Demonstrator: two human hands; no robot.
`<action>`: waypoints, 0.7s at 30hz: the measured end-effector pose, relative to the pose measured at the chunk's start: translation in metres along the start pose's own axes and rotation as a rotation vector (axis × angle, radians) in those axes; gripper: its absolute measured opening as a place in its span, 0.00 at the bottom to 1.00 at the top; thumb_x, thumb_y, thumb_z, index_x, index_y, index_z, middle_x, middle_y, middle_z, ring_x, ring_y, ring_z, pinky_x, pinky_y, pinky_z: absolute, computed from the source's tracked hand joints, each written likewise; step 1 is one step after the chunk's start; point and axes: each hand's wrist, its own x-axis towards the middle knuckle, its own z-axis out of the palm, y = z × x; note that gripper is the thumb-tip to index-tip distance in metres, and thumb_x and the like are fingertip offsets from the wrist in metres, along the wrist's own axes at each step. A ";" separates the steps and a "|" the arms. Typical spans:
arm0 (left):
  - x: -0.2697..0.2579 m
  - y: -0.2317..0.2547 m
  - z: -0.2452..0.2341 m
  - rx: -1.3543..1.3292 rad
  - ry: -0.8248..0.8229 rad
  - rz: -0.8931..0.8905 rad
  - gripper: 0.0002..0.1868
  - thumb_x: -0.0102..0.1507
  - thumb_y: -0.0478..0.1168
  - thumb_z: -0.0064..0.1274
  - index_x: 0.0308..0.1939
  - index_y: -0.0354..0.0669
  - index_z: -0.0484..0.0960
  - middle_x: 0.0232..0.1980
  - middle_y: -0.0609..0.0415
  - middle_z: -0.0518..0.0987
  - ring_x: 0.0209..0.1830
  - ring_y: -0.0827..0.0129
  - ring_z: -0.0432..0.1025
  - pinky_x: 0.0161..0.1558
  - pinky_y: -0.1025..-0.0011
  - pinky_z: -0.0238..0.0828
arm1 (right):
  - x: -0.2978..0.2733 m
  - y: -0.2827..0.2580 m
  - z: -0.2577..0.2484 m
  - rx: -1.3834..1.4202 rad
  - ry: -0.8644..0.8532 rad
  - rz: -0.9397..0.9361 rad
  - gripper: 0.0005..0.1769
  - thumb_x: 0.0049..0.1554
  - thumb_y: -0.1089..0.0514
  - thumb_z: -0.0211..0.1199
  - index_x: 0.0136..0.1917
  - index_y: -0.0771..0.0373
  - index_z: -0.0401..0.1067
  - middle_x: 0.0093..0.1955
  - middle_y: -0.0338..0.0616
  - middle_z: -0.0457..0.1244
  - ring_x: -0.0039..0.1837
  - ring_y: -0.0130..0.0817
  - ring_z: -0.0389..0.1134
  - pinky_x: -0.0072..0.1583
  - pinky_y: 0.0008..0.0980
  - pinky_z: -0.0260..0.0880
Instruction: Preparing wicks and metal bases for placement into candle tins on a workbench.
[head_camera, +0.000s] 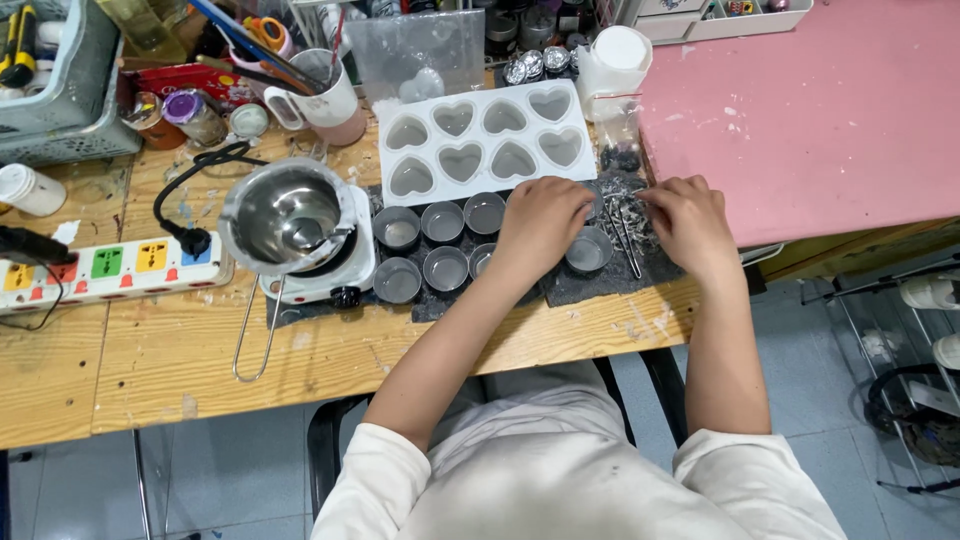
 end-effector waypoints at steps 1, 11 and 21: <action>0.007 0.002 0.005 -0.004 -0.003 0.002 0.08 0.63 0.41 0.56 0.45 0.46 0.85 0.48 0.57 0.84 0.55 0.60 0.74 0.57 0.57 0.67 | 0.000 0.002 0.005 -0.002 -0.001 0.005 0.13 0.57 0.63 0.67 0.57 0.58 0.80 0.54 0.42 0.68 0.61 0.47 0.64 0.61 0.47 0.60; 0.055 0.013 0.045 0.209 -0.204 0.053 0.08 0.59 0.41 0.58 0.40 0.45 0.85 0.42 0.54 0.83 0.50 0.58 0.76 0.53 0.50 0.67 | 0.022 0.011 0.021 -0.167 -0.051 0.041 0.12 0.54 0.57 0.70 0.51 0.60 0.77 0.52 0.42 0.65 0.59 0.47 0.62 0.59 0.47 0.61; 0.062 0.009 0.068 0.220 -0.239 0.034 0.07 0.60 0.38 0.53 0.39 0.48 0.86 0.37 0.55 0.83 0.44 0.61 0.78 0.49 0.52 0.67 | 0.025 0.010 0.011 -0.017 -0.094 0.020 0.06 0.58 0.60 0.66 0.50 0.61 0.74 0.48 0.42 0.69 0.57 0.43 0.64 0.61 0.45 0.56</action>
